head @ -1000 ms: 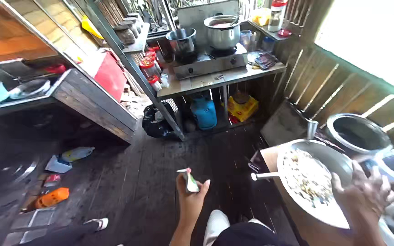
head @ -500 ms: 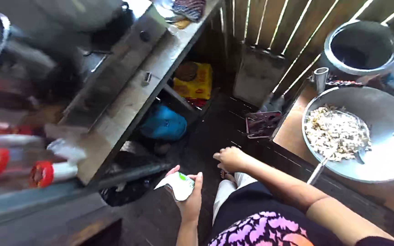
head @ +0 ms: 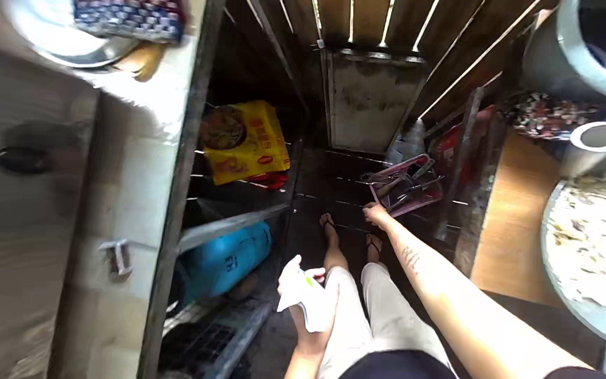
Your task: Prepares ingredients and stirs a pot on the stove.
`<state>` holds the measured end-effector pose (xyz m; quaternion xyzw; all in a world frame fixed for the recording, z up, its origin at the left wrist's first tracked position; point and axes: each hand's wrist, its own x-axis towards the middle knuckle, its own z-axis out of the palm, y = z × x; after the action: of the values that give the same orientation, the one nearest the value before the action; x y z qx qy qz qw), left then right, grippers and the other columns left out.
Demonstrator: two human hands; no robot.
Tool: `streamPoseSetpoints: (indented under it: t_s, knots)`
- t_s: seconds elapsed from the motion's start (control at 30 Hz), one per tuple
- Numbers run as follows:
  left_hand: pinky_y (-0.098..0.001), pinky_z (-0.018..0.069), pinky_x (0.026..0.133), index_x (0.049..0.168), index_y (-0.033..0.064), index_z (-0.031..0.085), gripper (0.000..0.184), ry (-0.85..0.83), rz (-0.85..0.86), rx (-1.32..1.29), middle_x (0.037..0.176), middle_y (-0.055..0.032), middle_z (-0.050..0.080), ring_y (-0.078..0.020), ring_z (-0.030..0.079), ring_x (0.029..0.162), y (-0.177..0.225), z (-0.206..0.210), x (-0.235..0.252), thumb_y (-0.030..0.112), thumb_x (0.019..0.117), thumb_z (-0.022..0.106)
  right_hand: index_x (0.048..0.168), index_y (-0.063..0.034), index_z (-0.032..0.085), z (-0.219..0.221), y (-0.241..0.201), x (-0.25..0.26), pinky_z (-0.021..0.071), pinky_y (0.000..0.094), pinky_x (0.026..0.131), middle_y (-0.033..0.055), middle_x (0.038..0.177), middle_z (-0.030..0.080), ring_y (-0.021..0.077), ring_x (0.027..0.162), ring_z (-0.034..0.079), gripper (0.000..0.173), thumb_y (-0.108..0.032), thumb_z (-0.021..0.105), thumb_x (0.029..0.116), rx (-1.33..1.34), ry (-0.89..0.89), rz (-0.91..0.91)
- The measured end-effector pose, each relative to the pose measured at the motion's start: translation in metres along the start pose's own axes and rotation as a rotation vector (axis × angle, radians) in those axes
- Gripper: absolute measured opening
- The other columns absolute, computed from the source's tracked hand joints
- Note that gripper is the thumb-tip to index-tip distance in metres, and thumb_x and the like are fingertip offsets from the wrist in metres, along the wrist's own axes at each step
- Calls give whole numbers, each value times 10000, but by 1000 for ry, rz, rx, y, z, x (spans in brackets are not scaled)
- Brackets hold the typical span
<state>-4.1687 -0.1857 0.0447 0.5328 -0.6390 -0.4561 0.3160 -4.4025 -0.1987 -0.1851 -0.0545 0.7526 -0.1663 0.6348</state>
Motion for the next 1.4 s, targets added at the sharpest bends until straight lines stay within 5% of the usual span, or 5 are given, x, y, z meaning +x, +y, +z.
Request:
streamPoseSetpoints:
  t_s: [0.27, 0.67, 1.1, 1.27, 1.4]
  knots:
    - [-188, 584, 875, 1392, 329, 464, 665, -150, 121, 8, 1463, 117, 465, 9, 649, 1071, -157, 36, 98, 280, 842, 835, 1496, -31, 487, -52, 1, 204, 440, 668, 1057, 284, 1500, 489, 481, 1330, 530, 491, -222, 532, 1047, -571, 219, -39]
    - [-171, 565, 887, 1438, 349, 439, 704, -284, 104, 129, 1406, 126, 503, 6, 647, 1044, -225, 21, 144, 235, 852, 812, 1404, -49, 606, -43, 25, 346, 213, 742, 1171, 244, 1577, 434, 526, 1475, 321, 496, -64, 695, 916, -749, 322, -231]
    - [-215, 556, 891, 1041, -117, 589, 357, -171, 137, 159, 970, -155, 685, -95, 686, 967, -91, -21, 142, 160, 873, 738, 1476, 32, 399, -55, -64, 96, 539, 555, 983, 279, 1263, 655, 417, 1146, 678, 477, -256, 399, 1097, -193, 730, -27]
    - [-288, 590, 866, 1413, -198, 346, 741, 13, -116, -9, 1103, -186, 685, -123, 709, 927, 14, -49, 112, 35, 806, 704, 1549, 65, 284, -36, -133, -17, 482, 556, 1079, 318, 1421, 540, 415, 1260, 608, 507, -200, 348, 1121, -193, 380, -295]
    - [-271, 575, 874, 1275, -195, 484, 659, 198, 92, 10, 1324, -289, 555, -153, 687, 990, 49, -81, 47, 70, 760, 797, 1438, 61, 320, 17, -190, -111, 611, 398, 673, 176, 840, 645, 217, 654, 691, 401, -204, 273, 1141, -112, -21, -566]
